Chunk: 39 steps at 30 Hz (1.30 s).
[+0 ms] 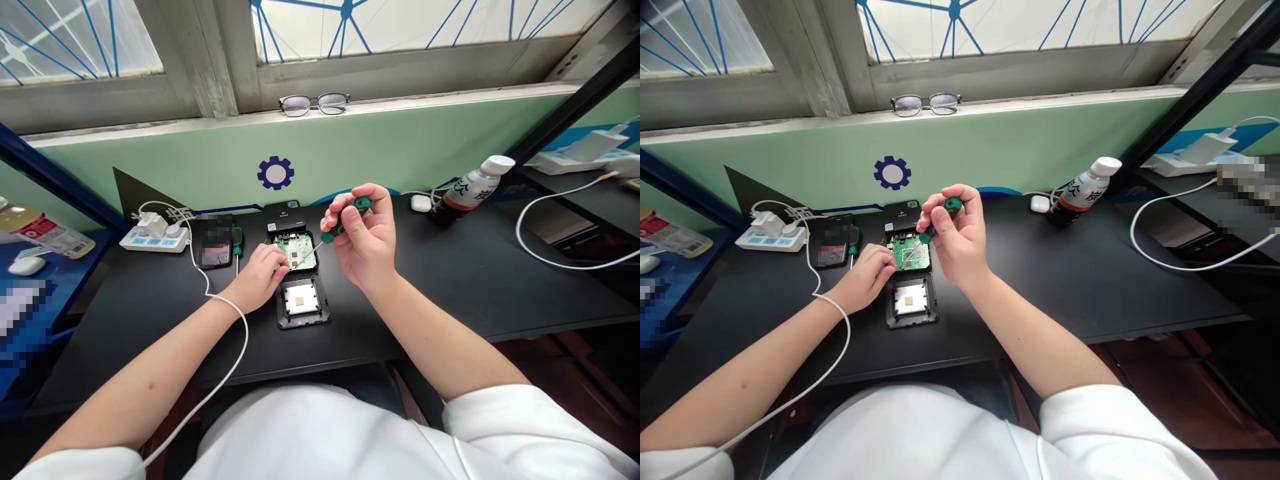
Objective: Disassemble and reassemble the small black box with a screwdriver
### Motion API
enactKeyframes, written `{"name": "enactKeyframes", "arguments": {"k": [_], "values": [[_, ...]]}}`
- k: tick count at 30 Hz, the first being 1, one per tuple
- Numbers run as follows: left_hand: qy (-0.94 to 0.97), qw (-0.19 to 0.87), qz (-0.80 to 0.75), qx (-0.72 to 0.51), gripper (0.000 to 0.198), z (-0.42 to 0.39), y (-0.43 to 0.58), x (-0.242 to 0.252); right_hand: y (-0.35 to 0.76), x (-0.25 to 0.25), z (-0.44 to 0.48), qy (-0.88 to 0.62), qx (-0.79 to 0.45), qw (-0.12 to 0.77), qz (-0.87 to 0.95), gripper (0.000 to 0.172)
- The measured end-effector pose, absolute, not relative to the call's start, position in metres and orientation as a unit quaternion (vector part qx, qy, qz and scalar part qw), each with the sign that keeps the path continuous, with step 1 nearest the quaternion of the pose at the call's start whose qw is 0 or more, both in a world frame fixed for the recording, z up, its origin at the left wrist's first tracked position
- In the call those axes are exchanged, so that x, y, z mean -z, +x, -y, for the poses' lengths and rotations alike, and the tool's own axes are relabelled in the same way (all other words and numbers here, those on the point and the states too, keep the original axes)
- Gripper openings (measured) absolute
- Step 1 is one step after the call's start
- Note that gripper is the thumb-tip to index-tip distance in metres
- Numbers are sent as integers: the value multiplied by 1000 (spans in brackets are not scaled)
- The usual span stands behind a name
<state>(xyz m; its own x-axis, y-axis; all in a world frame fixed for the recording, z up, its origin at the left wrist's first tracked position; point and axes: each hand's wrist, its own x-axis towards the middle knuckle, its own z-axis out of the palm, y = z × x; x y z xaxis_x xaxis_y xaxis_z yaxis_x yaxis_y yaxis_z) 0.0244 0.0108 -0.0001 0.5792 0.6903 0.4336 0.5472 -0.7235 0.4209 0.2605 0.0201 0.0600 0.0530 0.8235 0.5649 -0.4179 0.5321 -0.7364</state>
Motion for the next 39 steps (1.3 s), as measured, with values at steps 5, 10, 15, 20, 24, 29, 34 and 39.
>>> {"name": "enactKeyframes", "arguments": {"k": [5,10,15,20,24,29,34,39], "values": [[876,154,-311,-335,28,-1,33,-3,256,-59,-15,-196,-426,703,535,34],[881,145,-295,-341,28,0,34,-5,253,-61,-11,-171,-451,702,524,36],[888,137,-311,-308,25,1,36,-4,253,-60,-12,-182,-451,690,537,40],[908,49,-313,-274,21,4,37,-2,254,-58,-7,-157,-419,673,589,31],[928,-17,-282,-243,21,9,39,0,257,-61,3,-114,-357,633,677,21],[930,55,-292,-216,26,12,41,3,260,-69,8,-24,-280,573,770,36],[929,77,-271,-239,27,13,39,8,270,-74,5,-13,-229,549,804,51],[916,114,-284,-259,25,12,45,14,276,-69,-3,-51,-251,505,824,61]]}}
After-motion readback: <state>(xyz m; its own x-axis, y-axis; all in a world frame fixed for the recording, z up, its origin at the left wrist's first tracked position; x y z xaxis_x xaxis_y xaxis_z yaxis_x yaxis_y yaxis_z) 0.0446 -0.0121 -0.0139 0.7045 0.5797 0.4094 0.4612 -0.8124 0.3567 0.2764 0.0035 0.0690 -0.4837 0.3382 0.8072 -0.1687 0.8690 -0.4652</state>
